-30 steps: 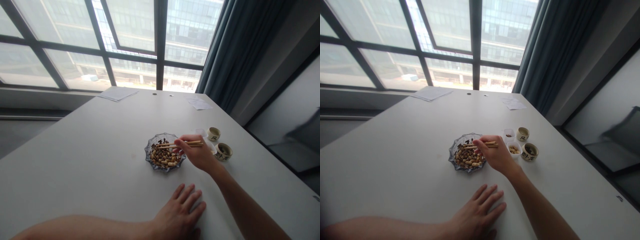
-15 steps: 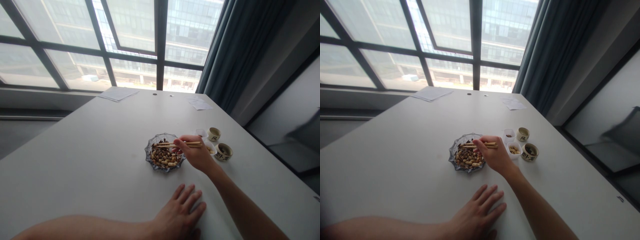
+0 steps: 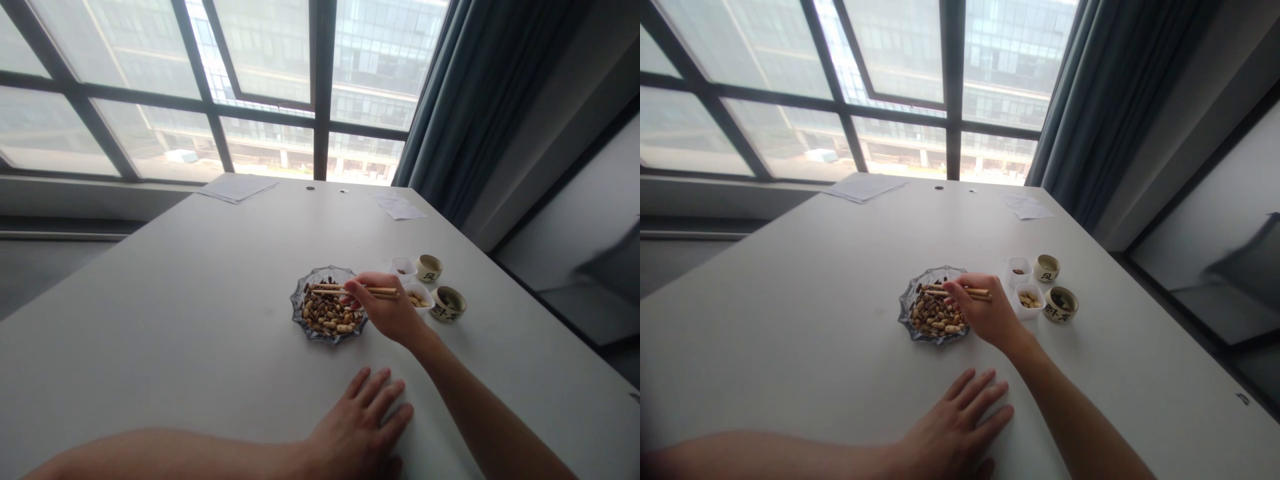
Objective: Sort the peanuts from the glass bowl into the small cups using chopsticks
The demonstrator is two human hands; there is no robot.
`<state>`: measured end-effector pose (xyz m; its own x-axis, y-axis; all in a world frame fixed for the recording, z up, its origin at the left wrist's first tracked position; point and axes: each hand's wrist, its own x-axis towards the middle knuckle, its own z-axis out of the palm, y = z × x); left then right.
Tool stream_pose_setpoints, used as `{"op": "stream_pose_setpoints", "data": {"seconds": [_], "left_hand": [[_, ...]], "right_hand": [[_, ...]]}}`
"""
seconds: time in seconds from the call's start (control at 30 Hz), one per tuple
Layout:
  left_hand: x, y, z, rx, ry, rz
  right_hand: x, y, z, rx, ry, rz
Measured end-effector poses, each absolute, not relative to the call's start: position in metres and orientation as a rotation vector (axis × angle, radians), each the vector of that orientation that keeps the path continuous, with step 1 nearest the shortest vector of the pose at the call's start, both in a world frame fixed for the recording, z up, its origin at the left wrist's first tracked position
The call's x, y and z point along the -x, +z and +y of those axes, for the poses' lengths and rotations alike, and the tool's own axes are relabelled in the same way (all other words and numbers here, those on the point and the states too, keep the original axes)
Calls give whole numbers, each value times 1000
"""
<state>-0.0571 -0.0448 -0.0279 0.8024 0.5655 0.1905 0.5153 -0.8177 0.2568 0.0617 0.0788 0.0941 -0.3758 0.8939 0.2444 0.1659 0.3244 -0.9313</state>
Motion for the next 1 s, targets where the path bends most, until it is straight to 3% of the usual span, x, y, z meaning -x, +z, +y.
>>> {"op": "stream_pose_setpoints", "data": {"seconds": [0.23, 0.6, 1.0], "left_hand": [[58, -24, -45, -2794, 367, 837], [60, -23, -45, -2780, 370, 844], [59, -20, -47, -2781, 359, 846]], "right_hand": [[-65, 97, 81, 984, 1090, -1671], [-152, 190, 56, 1294, 683, -1402], [-189, 182, 68, 1497, 646, -1514]]}}
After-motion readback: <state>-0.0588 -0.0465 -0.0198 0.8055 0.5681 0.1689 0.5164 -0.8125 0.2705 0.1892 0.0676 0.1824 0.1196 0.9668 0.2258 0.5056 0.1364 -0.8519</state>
